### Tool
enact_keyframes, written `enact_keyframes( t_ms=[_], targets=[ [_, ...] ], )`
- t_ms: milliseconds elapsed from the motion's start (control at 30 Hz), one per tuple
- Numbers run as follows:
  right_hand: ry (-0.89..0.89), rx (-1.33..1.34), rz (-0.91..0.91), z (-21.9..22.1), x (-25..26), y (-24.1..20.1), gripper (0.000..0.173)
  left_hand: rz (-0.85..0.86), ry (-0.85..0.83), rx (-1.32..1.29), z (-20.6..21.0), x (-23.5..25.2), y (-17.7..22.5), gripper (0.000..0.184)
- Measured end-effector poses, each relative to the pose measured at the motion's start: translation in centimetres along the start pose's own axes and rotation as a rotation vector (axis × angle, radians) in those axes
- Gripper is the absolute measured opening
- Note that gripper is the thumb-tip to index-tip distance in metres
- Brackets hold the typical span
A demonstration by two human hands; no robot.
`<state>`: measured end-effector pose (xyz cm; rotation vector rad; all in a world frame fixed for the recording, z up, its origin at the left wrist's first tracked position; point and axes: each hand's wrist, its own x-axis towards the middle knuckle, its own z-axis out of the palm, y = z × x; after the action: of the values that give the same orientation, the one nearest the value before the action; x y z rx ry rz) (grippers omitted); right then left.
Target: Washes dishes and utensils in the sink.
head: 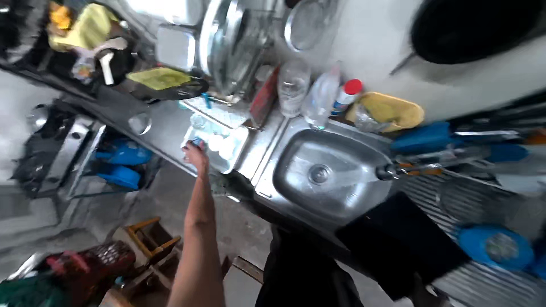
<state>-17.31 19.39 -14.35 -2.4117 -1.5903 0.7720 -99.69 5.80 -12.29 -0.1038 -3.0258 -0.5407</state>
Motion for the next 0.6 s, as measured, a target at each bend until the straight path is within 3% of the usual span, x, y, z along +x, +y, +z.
enact_keyframes(
  t_ms=[67,167,267,367,467,600],
  targets=[
    [0.018,0.053,0.247,0.5,0.7,-1.0,0.084,0.035,-0.036,0.049,0.5,-0.8,0.1,0.074],
    [0.024,0.045,0.297,0.7,1.0,-1.8,0.079,0.112,-0.099,0.104,1.5,-1.2,-0.6,0.068],
    [0.010,0.108,0.330,-0.3,0.5,-2.6,0.069,0.108,-0.145,0.088,1.7,-1.4,-1.0,0.074],
    [-0.040,0.233,0.277,-1.9,0.6,-3.0,0.056,0.110,-0.203,0.113,0.5,-2.1,0.8,0.072],
    [-0.111,0.339,0.151,-3.0,0.4,-2.9,0.058,0.128,-0.176,0.130,-0.3,-2.6,1.2,0.070],
    [-0.119,0.396,0.059,-4.8,-0.8,-5.4,0.057,0.232,0.091,0.015,-4.3,-8.1,3.5,0.065]
  ],
)
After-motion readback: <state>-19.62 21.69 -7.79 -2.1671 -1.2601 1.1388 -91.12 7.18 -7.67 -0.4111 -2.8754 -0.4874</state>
